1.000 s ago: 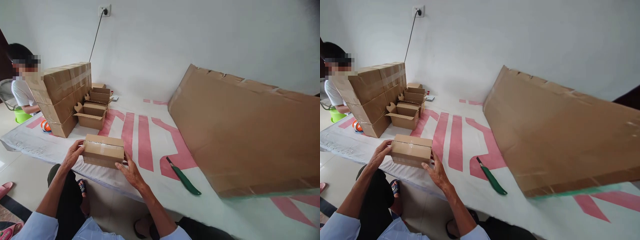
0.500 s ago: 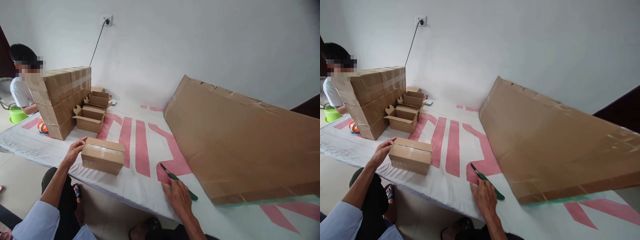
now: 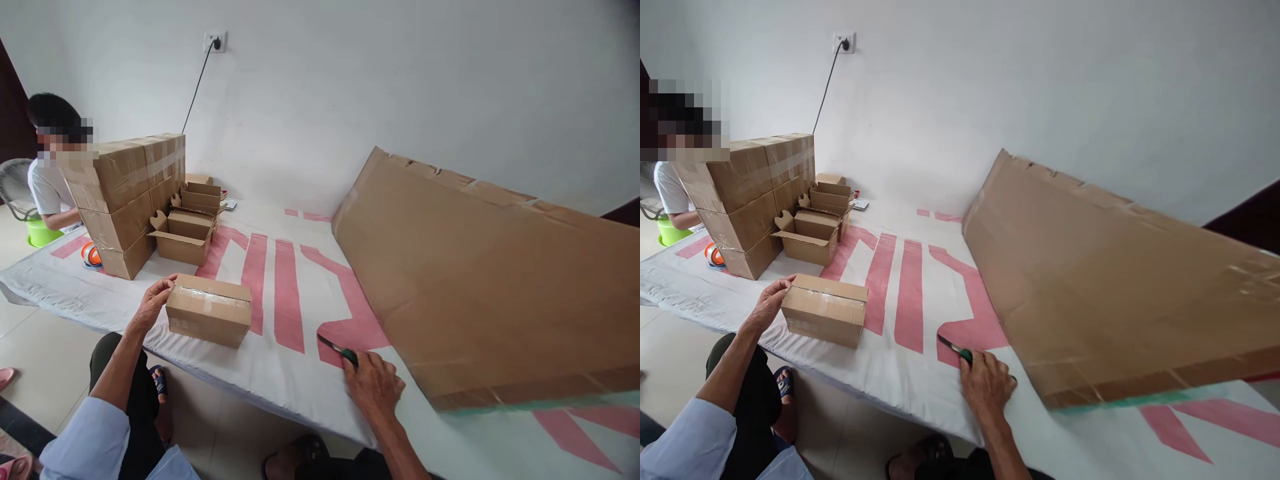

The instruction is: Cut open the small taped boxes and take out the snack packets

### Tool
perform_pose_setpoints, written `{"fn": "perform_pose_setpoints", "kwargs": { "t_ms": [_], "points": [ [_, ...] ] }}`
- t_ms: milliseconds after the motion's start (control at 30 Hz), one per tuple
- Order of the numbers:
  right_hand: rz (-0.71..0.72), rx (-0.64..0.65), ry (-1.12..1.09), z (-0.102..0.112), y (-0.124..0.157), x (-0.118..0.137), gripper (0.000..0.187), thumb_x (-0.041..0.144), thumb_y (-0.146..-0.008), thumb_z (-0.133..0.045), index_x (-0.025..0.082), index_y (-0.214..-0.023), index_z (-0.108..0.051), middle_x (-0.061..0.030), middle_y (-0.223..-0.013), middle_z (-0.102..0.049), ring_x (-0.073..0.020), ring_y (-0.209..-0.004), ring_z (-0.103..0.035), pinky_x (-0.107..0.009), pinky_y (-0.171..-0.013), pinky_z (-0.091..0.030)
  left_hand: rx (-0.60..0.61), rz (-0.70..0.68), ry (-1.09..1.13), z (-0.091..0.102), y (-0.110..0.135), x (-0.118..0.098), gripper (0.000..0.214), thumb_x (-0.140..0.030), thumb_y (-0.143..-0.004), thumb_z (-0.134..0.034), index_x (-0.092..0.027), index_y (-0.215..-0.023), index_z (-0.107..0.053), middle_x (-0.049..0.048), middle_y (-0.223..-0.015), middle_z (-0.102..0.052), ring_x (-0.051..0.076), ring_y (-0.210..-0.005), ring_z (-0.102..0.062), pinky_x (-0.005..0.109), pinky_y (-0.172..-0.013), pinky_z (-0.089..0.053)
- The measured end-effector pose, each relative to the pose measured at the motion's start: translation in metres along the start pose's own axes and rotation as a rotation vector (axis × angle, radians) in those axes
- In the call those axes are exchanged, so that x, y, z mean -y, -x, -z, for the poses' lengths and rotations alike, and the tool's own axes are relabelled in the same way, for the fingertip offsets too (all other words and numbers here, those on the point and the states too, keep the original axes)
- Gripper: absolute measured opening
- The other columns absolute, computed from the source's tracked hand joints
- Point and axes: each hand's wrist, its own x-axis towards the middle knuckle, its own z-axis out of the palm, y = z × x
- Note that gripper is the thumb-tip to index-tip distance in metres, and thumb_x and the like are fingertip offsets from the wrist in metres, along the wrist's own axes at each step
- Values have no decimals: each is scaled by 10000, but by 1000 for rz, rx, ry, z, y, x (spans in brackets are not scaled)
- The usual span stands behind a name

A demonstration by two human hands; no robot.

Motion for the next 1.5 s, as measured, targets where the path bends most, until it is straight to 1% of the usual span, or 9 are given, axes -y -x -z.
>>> {"fn": "perform_pose_setpoints", "kwargs": {
  "t_ms": [167, 300, 400, 533, 667, 800, 933, 1000, 1500],
  "points": [
    [6, 25, -34, 3, -3, -4, 349, 287, -1040, -462, 189, -1178, -767, -179, -1188, -754, -364, -1108, -665, -479, -881, -454, 3, 2, -16, -1, 2, -4, 443, -593, -726, -868, -204, -825, -682, 144, -1563, -660, 377, -1276, -667, 356, -905, -522],
    [-32, 23, -255, 27, -19, 11, 414, 325, -1024, -387, 181, -1121, -763, -189, -1106, -758, -330, -984, -674, -452, -802, -468, 9, -12, -34, -3, 5, -5, 429, -582, -743, -847, -210, -865, -670, 130, -1542, -678, 367, -1274, -670, 358, -918, -525],
    [-56, 85, -534, 66, -37, 47, 443, 468, -1017, -367, 212, -1061, -726, -114, -922, -734, -282, -833, -663, -409, -723, -479, 10, -5, -33, -6, 8, -9, 393, -531, -733, -849, -219, -897, -676, 115, -1516, -697, 357, -1258, -676, 357, -914, -529],
    [105, 364, -1016, 130, -53, 118, 460, 661, -969, -483, 232, -961, -649, -19, -810, -656, -193, -689, -620, -343, -661, -533, 71, 8, -55, -7, 9, -17, 334, -477, -722, -842, -218, -874, -697, 108, -1475, -720, 348, -1231, -682, 359, -916, -533],
    [313, 647, -1151, 181, -54, 179, 350, 569, -879, -695, 232, -916, -605, 21, -772, -639, -155, -668, -625, -292, -612, -529, 128, 8, -69, -2, 7, -20, 349, -496, -733, -875, -221, -891, -729, 103, -1397, -760, 333, -1226, -686, 371, -980, -526],
    [557, 817, -1089, 207, -51, 220, 290, 485, -936, -620, 228, -1064, -662, 3, -871, -700, -151, -696, -648, -283, -612, -513, 140, 1, -65, 1, 6, -18, 381, -530, -732, -894, -226, -899, -734, 106, -1365, -776, 342, -1245, -690, 384, -997, -536],
    [733, 656, -880, 216, -52, 250, 284, 360, -947, -582, 241, -1180, -692, -28, -1058, -767, -176, -871, -660, -294, -724, -490, 167, 5, -60, 0, 7, -21, 411, -549, -732, -908, -229, -933, -747, 111, -1361, -781, 355, -1266, -690, 400, -1017, -549],
    [792, 612, -804, 219, -55, 261, 276, 339, -946, -559, 232, -1142, -721, -27, -1030, -771, -177, -861, -641, -297, -734, -461, 195, 10, -47, 1, 6, -22, 408, -538, -734, -916, -227, -943, -753, 110, -1363, -780, 357, -1284, -685, 409, -1044, -542],
    [817, 604, -548, 246, -60, 291, 334, 322, -968, -551, 262, -1150, -824, -14, -1052, -811, -183, -898, -672, -288, -752, -423, 262, 19, 1, 11, -2, -10, 484, -562, -735, -955, -201, -1001, -774, 124, -1444, -746, 387, -1399, -614, 438, -1124, -495]
  ]
}}
